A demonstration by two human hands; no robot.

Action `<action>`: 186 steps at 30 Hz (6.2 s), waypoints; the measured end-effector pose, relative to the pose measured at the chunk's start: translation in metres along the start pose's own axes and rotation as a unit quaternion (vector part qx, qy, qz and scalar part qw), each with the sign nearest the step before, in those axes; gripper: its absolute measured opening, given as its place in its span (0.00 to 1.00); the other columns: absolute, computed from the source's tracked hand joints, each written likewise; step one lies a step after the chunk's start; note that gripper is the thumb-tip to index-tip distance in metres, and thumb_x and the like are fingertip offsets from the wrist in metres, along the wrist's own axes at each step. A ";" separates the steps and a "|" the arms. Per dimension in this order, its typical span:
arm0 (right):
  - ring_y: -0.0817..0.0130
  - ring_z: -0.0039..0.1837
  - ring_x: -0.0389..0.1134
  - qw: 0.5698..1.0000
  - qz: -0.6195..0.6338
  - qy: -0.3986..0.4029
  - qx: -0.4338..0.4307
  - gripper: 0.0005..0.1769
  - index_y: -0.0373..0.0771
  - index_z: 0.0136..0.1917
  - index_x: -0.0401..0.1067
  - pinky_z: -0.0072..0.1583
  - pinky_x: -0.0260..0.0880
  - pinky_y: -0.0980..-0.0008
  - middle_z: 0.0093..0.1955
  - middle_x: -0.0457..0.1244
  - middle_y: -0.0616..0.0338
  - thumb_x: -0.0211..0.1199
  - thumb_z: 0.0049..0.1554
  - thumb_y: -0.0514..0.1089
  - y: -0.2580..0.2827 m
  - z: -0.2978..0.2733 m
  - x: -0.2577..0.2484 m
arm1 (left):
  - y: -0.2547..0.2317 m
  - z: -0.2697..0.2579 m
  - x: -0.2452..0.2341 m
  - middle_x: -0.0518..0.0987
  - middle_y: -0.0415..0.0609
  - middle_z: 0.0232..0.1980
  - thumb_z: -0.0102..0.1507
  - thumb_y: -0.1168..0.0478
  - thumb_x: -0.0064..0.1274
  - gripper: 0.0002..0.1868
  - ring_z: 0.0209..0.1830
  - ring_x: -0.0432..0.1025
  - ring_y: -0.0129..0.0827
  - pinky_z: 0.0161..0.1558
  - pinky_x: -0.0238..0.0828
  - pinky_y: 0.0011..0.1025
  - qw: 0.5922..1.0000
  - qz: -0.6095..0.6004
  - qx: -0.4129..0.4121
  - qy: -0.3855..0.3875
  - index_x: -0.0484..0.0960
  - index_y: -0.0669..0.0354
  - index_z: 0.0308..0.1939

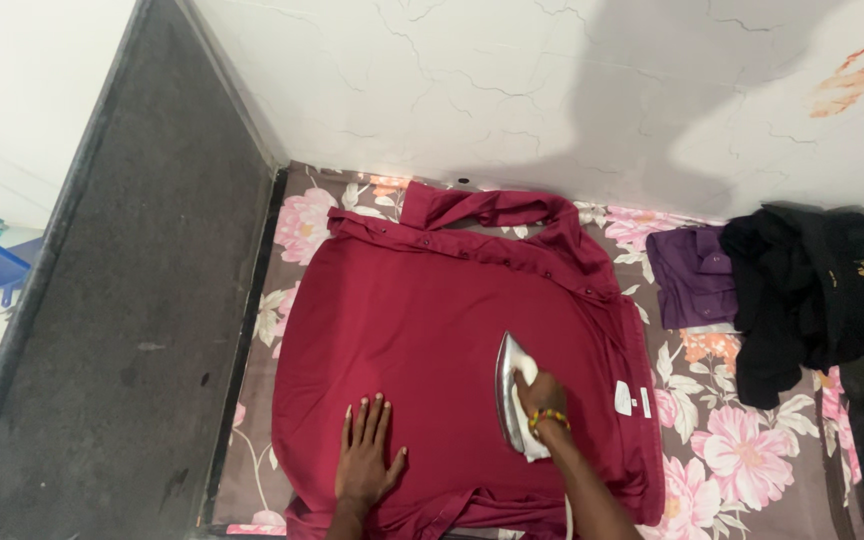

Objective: The person lays a maroon shirt flat on a floral-patterned ironing board, smooths the fabric, and irons the front and sleeves using a white electric iron. The person moves the iron back and forth across the shirt to remove wrinkles.

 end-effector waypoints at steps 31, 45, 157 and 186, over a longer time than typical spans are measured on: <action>0.36 0.47 0.73 1.000 0.009 -0.005 -0.017 0.34 0.27 0.44 0.78 0.47 0.71 0.44 0.43 0.69 0.32 0.65 0.56 0.66 0.083 0.109 0.001 | 0.002 0.002 0.000 0.41 0.48 0.83 0.63 0.37 0.41 0.47 0.82 0.31 0.39 0.78 0.22 0.47 0.982 0.001 -0.060 0.179 0.45 0.56 0.78; 0.41 0.45 0.75 0.999 0.011 0.045 -0.012 0.28 0.33 0.48 0.80 0.46 0.73 0.48 0.40 0.71 0.39 0.63 0.57 0.63 0.052 -0.021 0.013 | -0.002 0.005 -0.005 0.36 0.44 0.84 0.66 0.35 0.35 0.46 0.84 0.28 0.37 0.80 0.18 0.45 0.950 0.038 -0.092 0.296 0.41 0.53 0.80; 0.39 0.50 0.74 0.999 0.039 0.019 0.002 0.30 0.31 0.47 0.79 0.49 0.73 0.46 0.44 0.70 0.35 0.65 0.57 0.64 0.148 0.096 0.008 | 0.094 0.196 0.020 0.41 0.61 0.84 0.69 0.37 0.31 0.44 0.84 0.33 0.52 0.79 0.18 0.55 0.990 0.094 -0.107 0.023 0.47 0.65 0.79; 0.41 0.47 0.75 0.997 -0.004 0.042 -0.057 0.27 0.33 0.47 0.79 0.48 0.75 0.48 0.42 0.70 0.38 0.65 0.56 0.62 0.119 0.016 0.029 | 0.093 0.124 0.006 0.42 0.48 0.84 0.67 0.37 0.30 0.42 0.84 0.36 0.43 0.80 0.24 0.47 0.988 0.106 -0.102 0.054 0.44 0.51 0.80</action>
Point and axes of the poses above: each hand's wrist, its own z-axis towards the middle knuckle, its own x-axis out of the palm, y = z × x, the point moved 3 cm from there along z, towards the middle knuckle
